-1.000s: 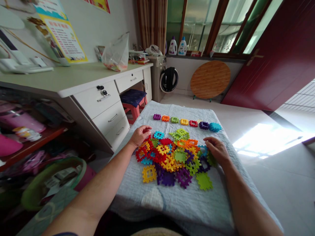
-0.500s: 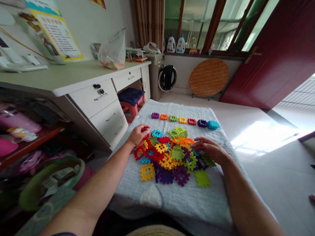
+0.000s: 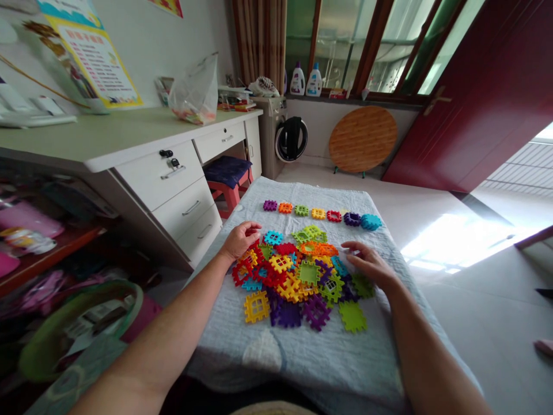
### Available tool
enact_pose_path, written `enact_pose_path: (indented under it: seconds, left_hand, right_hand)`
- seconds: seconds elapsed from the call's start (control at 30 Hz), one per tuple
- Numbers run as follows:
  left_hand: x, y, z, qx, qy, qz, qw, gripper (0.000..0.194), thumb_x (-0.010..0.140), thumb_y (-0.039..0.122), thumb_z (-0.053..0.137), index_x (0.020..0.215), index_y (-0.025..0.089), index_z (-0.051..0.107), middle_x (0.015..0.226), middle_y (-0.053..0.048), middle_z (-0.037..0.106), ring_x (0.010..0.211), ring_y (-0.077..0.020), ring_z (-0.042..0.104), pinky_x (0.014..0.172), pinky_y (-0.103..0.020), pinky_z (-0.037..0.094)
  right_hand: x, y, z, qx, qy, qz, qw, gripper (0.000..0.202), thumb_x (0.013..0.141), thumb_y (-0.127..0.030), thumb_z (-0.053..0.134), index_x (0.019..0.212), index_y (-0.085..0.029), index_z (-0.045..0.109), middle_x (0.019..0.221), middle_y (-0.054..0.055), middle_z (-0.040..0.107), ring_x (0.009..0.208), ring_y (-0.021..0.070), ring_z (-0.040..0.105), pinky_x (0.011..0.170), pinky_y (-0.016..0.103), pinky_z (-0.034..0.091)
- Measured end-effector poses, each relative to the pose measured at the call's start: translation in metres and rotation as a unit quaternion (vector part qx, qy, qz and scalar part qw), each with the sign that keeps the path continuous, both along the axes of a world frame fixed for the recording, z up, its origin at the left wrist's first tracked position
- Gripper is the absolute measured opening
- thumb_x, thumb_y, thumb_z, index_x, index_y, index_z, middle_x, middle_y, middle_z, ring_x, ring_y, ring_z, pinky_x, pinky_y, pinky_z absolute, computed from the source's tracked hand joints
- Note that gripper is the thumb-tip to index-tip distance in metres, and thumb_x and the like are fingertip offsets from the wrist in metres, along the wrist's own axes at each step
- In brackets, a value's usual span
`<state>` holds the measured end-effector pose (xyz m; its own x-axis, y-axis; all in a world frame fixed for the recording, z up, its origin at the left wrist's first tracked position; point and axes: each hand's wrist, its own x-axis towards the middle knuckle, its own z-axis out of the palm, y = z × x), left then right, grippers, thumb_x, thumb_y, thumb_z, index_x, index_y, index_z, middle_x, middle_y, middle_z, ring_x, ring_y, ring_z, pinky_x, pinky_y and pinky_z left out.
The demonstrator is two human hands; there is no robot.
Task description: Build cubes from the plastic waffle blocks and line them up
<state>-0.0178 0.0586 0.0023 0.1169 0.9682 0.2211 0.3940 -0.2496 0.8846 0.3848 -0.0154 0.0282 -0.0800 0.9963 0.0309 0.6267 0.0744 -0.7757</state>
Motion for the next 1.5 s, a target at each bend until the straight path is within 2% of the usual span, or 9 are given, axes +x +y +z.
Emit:
enact_pose_path:
  seconds: [0.13, 0.27, 0.47, 0.7, 1.07, 1.2, 1.33, 1.4, 1.5]
  left_hand:
    - [0.001, -0.001, 0.001, 0.002, 0.013, 0.004, 1.000, 0.031, 0.075, 0.033, 0.062, 0.099, 0.016, 0.067, 0.095, -0.007, 0.068, 0.090, -0.0206, 0.064, 0.085, -0.035, 0.051]
    - [0.002, -0.002, 0.003, 0.003, 0.025, 0.002, 1.000, 0.030, 0.075, 0.033, 0.062, 0.099, 0.016, 0.066, 0.095, -0.006, 0.068, 0.089, -0.0203, 0.064, 0.085, -0.035, 0.052]
    - [0.003, -0.003, 0.006, 0.005, 0.030, -0.001, 1.000, 0.031, 0.075, 0.034, 0.061, 0.099, 0.016, 0.066, 0.094, -0.006, 0.067, 0.088, -0.0199, 0.063, 0.084, -0.035, 0.052]
    - [0.004, -0.005, 0.008, 0.009, 0.042, -0.003, 0.999, 0.030, 0.075, 0.035, 0.061, 0.098, 0.016, 0.066, 0.093, -0.006, 0.067, 0.088, -0.0198, 0.063, 0.084, -0.035, 0.052]
    - [0.004, -0.004, 0.008, 0.013, 0.052, -0.006, 0.999, 0.031, 0.075, 0.035, 0.061, 0.098, 0.016, 0.067, 0.094, -0.006, 0.066, 0.087, -0.0197, 0.063, 0.084, -0.034, 0.052]
    - [0.004, -0.005, 0.008, 0.015, 0.052, -0.008, 0.998, 0.029, 0.075, 0.034, 0.061, 0.098, 0.017, 0.067, 0.093, -0.005, 0.067, 0.087, -0.0194, 0.063, 0.084, -0.035, 0.052]
    - [0.004, -0.004, 0.008, 0.019, 0.058, -0.011, 0.998, 0.028, 0.075, 0.034, 0.061, 0.097, 0.018, 0.067, 0.093, -0.005, 0.067, 0.086, -0.0191, 0.063, 0.084, -0.034, 0.052]
    - [0.004, -0.004, 0.008, 0.020, 0.063, -0.012, 0.998, 0.028, 0.075, 0.034, 0.060, 0.097, 0.017, 0.067, 0.094, -0.005, 0.066, 0.086, -0.0190, 0.063, 0.083, -0.034, 0.052]
    - [0.004, -0.004, 0.008, 0.019, 0.068, -0.015, 0.997, 0.028, 0.075, 0.034, 0.060, 0.097, 0.017, 0.067, 0.096, -0.006, 0.066, 0.086, -0.0190, 0.063, 0.084, -0.034, 0.052]
  right_hand:
    - [-0.010, -0.006, 0.007, 0.034, -0.082, 0.085, 0.992, 0.044, 0.075, -0.037, 0.065, 0.118, -0.028, 0.065, 0.117, 0.007, 0.064, 0.112, 0.0286, 0.056, 0.099, 0.045, 0.042]
    - [-0.017, -0.006, 0.001, 0.063, -0.083, 0.107, 0.989, 0.041, 0.076, -0.030, 0.063, 0.117, -0.025, 0.064, 0.116, 0.007, 0.065, 0.111, 0.0260, 0.057, 0.100, 0.044, 0.041]
    - [-0.017, -0.002, -0.008, 0.048, -0.062, 0.092, 0.993, 0.032, 0.078, -0.032, 0.062, 0.108, -0.022, 0.066, 0.104, 0.006, 0.068, 0.096, 0.0218, 0.061, 0.091, 0.038, 0.046]
    - [-0.021, -0.006, 0.006, -0.026, -0.035, 0.075, 0.996, 0.020, 0.078, -0.038, 0.061, 0.082, -0.018, 0.064, 0.071, 0.001, 0.063, 0.063, 0.0136, 0.054, 0.059, 0.026, 0.044]
    - [-0.024, -0.006, 0.004, 0.007, 0.030, -0.001, 1.000, 0.026, 0.076, -0.044, 0.061, 0.072, -0.019, 0.055, 0.061, -0.002, 0.052, 0.055, 0.0110, 0.044, 0.050, 0.025, 0.035]
    - [-0.020, -0.009, 0.012, -0.028, 0.006, 0.061, 0.998, 0.025, 0.080, -0.042, 0.055, 0.071, -0.019, 0.058, 0.059, -0.002, 0.054, 0.053, 0.0120, 0.046, 0.049, 0.026, 0.035]
    - [-0.021, -0.007, 0.012, 0.037, -0.046, 0.056, 0.997, 0.024, 0.082, -0.037, 0.051, 0.074, -0.019, 0.064, 0.070, 0.003, 0.062, 0.065, 0.0160, 0.055, 0.059, 0.029, 0.043]
    - [-0.023, -0.003, 0.005, 0.107, -0.066, 0.042, 0.991, 0.021, 0.080, -0.033, 0.053, 0.088, -0.020, 0.068, 0.089, 0.006, 0.068, 0.083, 0.0205, 0.060, 0.075, 0.033, 0.048]
    - [-0.027, 0.005, -0.008, 0.168, -0.091, 0.043, 0.981, 0.034, 0.078, -0.026, 0.054, 0.110, -0.022, 0.066, 0.116, 0.008, 0.066, 0.109, 0.0256, 0.056, 0.097, 0.043, 0.042]
